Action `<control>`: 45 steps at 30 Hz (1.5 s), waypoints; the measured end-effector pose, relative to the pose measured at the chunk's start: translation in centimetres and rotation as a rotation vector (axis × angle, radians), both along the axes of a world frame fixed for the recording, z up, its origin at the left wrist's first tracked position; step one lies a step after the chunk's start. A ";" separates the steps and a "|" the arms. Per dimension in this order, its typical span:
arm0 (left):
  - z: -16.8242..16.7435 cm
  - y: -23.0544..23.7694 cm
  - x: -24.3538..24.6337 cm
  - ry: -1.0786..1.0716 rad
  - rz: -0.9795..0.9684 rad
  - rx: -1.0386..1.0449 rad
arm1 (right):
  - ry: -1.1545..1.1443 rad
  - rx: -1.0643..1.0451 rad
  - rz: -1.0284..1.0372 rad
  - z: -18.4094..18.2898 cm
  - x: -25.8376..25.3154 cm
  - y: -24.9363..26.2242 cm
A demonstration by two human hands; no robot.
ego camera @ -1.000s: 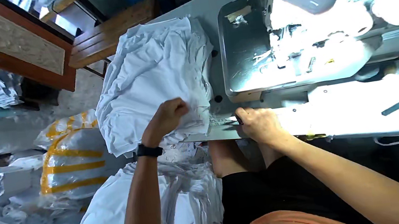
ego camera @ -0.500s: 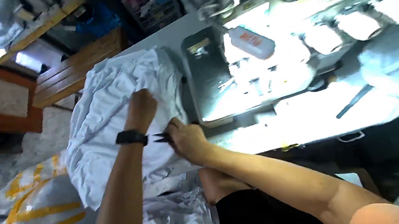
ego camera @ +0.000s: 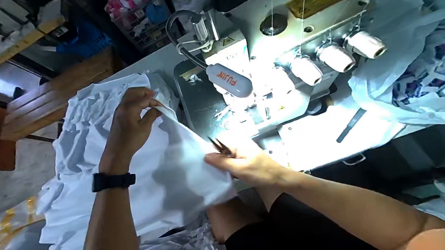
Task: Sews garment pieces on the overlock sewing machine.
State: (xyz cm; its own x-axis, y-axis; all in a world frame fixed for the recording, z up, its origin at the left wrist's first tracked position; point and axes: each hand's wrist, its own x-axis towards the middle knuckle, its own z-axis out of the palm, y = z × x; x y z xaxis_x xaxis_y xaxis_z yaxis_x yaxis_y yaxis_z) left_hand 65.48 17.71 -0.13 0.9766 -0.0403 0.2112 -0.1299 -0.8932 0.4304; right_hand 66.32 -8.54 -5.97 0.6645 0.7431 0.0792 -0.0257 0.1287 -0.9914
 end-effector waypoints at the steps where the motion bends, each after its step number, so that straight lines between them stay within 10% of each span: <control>1: -0.1 -0.4 0.3 -0.007 -0.035 -0.089 | -0.032 -0.002 -0.012 -0.7 0.2 -1.3; 5: -1.0 -4.7 1.2 -0.050 -0.107 -0.405 | -0.106 0.011 -0.025 -4.0 0.1 -5.5; 19: -3.2 -9.1 1.5 0.028 0.021 -0.150 | 0.005 0.158 -0.177 -7.3 -0.6 -7.8; 33: -5.2 -10.9 5.9 -0.166 0.161 -0.008 | -0.370 0.077 -0.393 -6.3 0.2 -6.4; 45: -8.4 -9.0 3.5 -0.348 0.011 -0.285 | -0.286 0.122 -0.347 -6.7 -0.7 -5.3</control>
State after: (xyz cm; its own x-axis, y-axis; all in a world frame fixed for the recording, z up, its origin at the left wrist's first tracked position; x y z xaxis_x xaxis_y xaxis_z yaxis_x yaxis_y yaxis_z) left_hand 68.97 8.73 -8.53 0.8452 0.0770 0.5288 -0.3023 -0.7471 0.5920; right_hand 65.62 -13.85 -12.70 0.8108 0.4548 0.3684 0.3116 0.1973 -0.9295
